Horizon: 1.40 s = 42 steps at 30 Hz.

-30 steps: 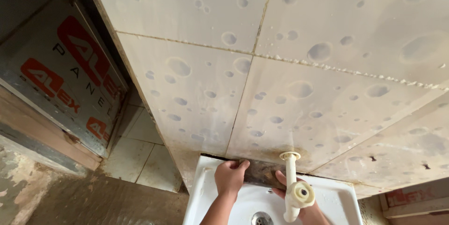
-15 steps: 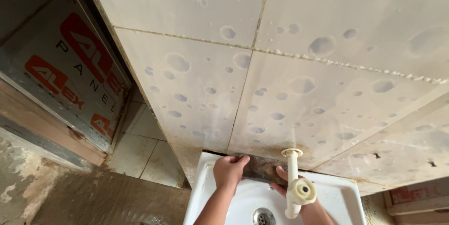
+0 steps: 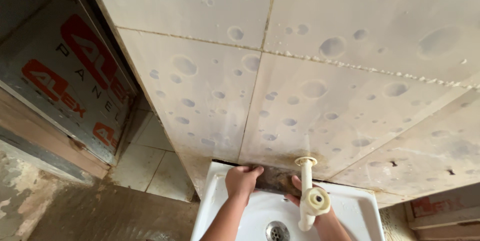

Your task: The person applies a dark sealant around the base of a sink faucet using their fingers and a small applicator, then retrieves a container with green residue from a shelf, rinses it under the faucet, and scrubs the interior with a brush.

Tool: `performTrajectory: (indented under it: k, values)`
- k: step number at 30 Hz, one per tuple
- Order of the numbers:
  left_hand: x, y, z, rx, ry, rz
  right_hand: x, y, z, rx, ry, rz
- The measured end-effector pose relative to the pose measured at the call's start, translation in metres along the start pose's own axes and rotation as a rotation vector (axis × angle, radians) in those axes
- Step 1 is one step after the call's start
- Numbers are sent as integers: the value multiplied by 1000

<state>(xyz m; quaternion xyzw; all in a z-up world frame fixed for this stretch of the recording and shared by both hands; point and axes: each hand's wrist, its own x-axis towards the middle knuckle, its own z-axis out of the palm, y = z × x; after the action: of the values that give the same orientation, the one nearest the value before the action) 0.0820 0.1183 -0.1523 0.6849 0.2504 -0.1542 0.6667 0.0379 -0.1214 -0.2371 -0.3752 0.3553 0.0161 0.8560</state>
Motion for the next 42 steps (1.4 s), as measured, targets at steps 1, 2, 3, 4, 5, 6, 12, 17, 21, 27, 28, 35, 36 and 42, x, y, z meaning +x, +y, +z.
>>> performTrajectory:
  k: [1, 2, 3, 4, 5, 6, 12, 17, 21, 27, 28, 35, 36, 42]
  values:
    - [-2, -1, 4, -32, -27, 1, -6, -5, -8, -237, -136, -157]
    - [-5, 2, 6, -61, -46, 7, -10, -10, -10, -406, -239, -319]
    - [-7, 5, 8, -91, -65, 12, -17, -17, -7, -498, -285, -424]
    - [-11, 7, 11, -107, -73, 6, -26, -24, -5, -471, -229, -321]
    - [-14, 8, 14, -124, -82, 1, -33, -33, 0, -422, -159, -187]
    - [-15, 9, 18, -140, -95, -5, -41, -41, 5, -400, -88, -102]
    - [-1, -8, 29, -87, -91, 111, -29, -36, -1, -326, -101, -32]
    - [-12, -4, 37, -165, -133, -20, -37, -47, 0, -426, 48, -119]
    - [-16, 1, 36, -226, -195, -29, -59, -63, 20, -518, 128, -181]
    - [1, -22, 44, -178, -101, -31, -28, -36, -1, -373, -12, -146]
    - [3, -21, 46, -152, -98, -28, -25, -39, -2, -402, 14, -142]
    - [-1, -14, 39, -199, -163, -101, -57, -54, 25, -551, 102, -234]
    - [1, -15, 37, -216, -172, -104, -58, -54, 28, -592, 119, -252]
    - [3, -24, 40, -5, -41, -14, -45, -41, 20, -554, 88, -205]
